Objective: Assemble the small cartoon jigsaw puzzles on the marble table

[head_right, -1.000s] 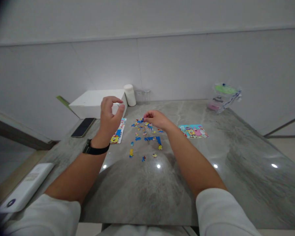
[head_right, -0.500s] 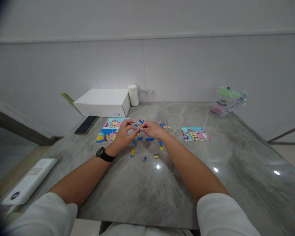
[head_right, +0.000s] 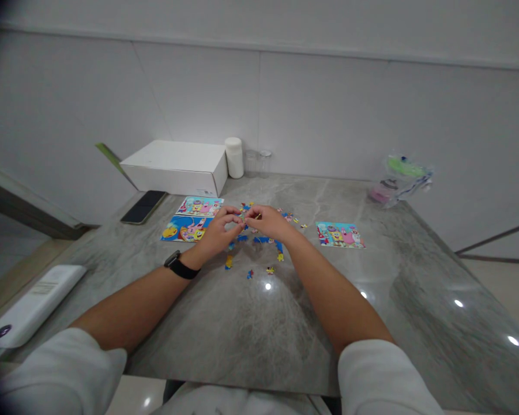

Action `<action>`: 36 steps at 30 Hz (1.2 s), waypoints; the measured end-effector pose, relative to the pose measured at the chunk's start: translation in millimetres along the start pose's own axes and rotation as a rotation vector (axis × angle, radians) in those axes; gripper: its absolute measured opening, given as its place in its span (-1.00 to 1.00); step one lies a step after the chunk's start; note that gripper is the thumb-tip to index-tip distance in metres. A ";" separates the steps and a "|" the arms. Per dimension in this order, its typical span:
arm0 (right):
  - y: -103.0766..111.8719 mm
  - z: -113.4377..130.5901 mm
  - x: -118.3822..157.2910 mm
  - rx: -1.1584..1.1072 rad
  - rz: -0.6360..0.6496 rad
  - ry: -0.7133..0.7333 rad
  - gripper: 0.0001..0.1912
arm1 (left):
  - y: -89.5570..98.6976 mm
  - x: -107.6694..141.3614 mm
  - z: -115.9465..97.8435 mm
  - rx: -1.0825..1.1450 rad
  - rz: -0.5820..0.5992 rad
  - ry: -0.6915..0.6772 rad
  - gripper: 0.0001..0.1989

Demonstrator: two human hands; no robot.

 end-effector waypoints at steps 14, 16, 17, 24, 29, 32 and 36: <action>2.9 1.4 -0.4 0.235 -0.050 0.039 -0.79 | -3.8 2.1 2.0 0.006 0.047 0.069 -0.85; 3.4 2.7 0.2 0.254 -0.052 0.053 -0.81 | -5.3 3.0 4.8 0.008 0.049 0.080 -0.86; 4.1 2.6 0.3 0.260 -0.051 0.054 -0.83 | -6.4 3.5 5.9 0.010 0.054 0.085 -0.87; -0.3 -15.1 -5.1 0.377 -0.014 -0.012 -0.86 | -14.1 6.2 0.0 -0.067 0.132 -0.019 -0.89; -16.9 -28.2 -10.9 0.583 -0.009 -0.031 -0.92 | -18.8 9.3 -5.4 -0.219 0.239 -0.126 -0.94; -23.3 -31.3 -12.4 0.675 -0.018 -0.013 -0.90 | -22.9 10.7 -6.8 -0.254 0.299 -0.152 -0.95; -22.4 -32.9 -12.5 0.715 -0.047 -0.006 -0.90 | -30.3 13.1 -10.3 -0.261 0.384 -0.177 -0.93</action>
Point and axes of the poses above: each hand's wrist, its own x-axis away from the middle knuckle, its own y-axis out of the back of the hand, z = x × y, the point moved 10 cm from there along -x, towards the middle knuckle, and after that the axes turned 13 degrees about -y, right-handed, at the moved point
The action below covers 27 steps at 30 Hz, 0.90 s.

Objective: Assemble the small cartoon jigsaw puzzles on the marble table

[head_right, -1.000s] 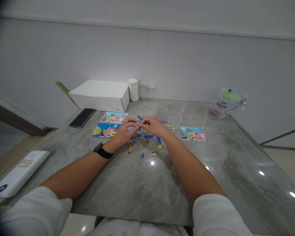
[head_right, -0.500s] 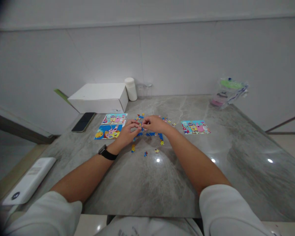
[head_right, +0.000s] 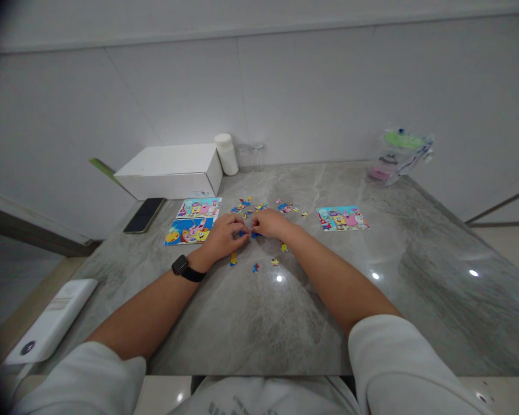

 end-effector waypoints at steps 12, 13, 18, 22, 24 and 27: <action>-5.5 -1.0 -2.7 0.058 -0.001 -0.007 -0.87 | -9.5 1.0 -8.7 -0.048 0.127 -0.023 -0.82; -6.5 -1.1 -2.9 0.064 0.002 -0.009 -0.87 | -9.9 1.2 -8.6 -0.055 0.132 -0.021 -0.82; -6.0 -1.2 -2.2 0.078 -0.014 -0.016 -0.86 | -11.8 2.0 -8.8 -0.057 0.142 -0.028 -0.82; -5.3 -0.7 -1.5 0.066 -0.004 -0.019 -0.88 | -12.3 1.9 -8.4 -0.050 0.134 -0.028 -0.83; -5.1 -0.5 -1.4 0.050 0.002 -0.014 -0.88 | -12.2 1.6 -8.4 -0.054 0.132 -0.026 -0.82; -5.0 -1.2 -2.2 0.025 0.001 -0.009 -0.88 | -12.1 1.3 -8.9 -0.052 0.134 -0.028 -0.82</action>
Point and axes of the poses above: each hand's wrist, its own x-axis away from the middle knuckle, its own y-axis out of the back of the hand, z = x × y, the point moved 10 cm from there along -x, towards the middle knuckle, and after that the axes turned 13 degrees about -y, right-handed, at the moved point
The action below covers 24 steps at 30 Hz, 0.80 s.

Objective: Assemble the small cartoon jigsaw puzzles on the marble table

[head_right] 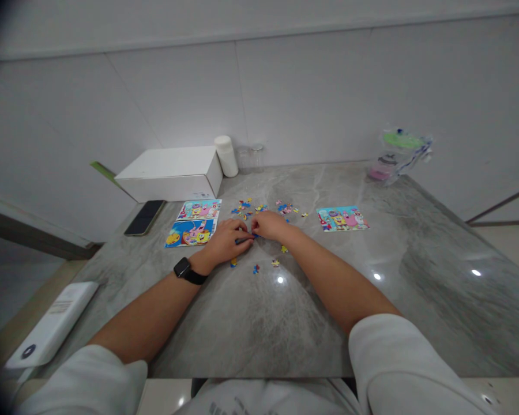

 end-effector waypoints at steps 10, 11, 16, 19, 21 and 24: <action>-0.5 -2.9 -0.8 0.007 -0.001 -0.023 -0.85 | -1.5 1.1 -0.8 0.010 0.003 0.003 -0.81; -0.1 -3.0 -0.7 0.016 -0.001 -0.027 -0.85 | -2.0 1.1 -1.0 0.009 0.005 0.001 -0.81; 2.7 -6.4 -2.7 0.051 -0.014 -0.030 -0.83 | 0.1 0.3 3.6 0.025 -0.010 -0.009 -0.79; 3.7 -10.5 -4.8 0.046 -0.015 -0.034 -0.84 | 7.9 2.3 14.6 0.019 -0.061 0.045 -0.81; 3.3 -12.0 -5.0 0.036 -0.004 -0.035 -0.85 | 12.8 5.6 23.4 -0.012 -0.086 0.113 -0.83; 1.7 -10.2 -2.6 0.026 0.023 -0.027 -0.86 | 11.7 9.7 30.1 -0.074 -0.047 0.185 -0.82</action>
Point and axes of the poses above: each hand's wrist, its own x-axis away from the middle knuckle, its own y-axis out of the back of the hand, z = x × y, the point moved 10 cm from there along -x, towards the middle knuckle, and after that the axes turned 13 degrees about -y, right-handed, at the moved point
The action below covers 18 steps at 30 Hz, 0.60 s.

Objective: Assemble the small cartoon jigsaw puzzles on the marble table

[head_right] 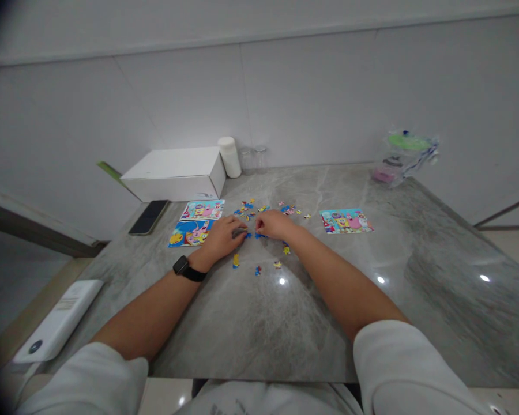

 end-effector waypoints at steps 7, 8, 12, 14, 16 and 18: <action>0.0 5.5 7.3 0.042 0.025 -0.016 -0.86 | -3.0 -0.8 -3.3 -0.030 0.057 0.007 -0.81; 0.0 5.7 7.4 0.044 0.028 -0.017 -0.86 | -1.2 -1.2 -4.3 -0.026 0.047 0.007 -0.80; -1.3 5.7 6.0 0.042 0.033 -0.010 -0.85 | -1.5 -1.2 -9.3 -0.031 0.078 -0.006 -0.81; -2.5 5.2 4.5 0.039 0.033 -0.005 -0.85 | -4.9 -0.4 -10.3 -0.031 0.110 -0.008 -0.80; -4.1 4.8 3.1 0.036 0.036 0.001 -0.85 | -7.3 -0.2 -10.2 -0.024 0.121 -0.008 -0.79; -5.9 4.5 2.0 0.034 0.044 0.006 -0.85 | -9.0 -0.9 -9.0 -0.014 0.123 -0.003 -0.78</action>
Point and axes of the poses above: each hand's wrist, its own x-axis away from the middle knuckle, its own y-axis out of the back of the hand, z = x × y, the point moved 10 cm from there along -x, towards the middle knuckle, and after that the axes turned 13 degrees about -y, right-handed, at the moved point
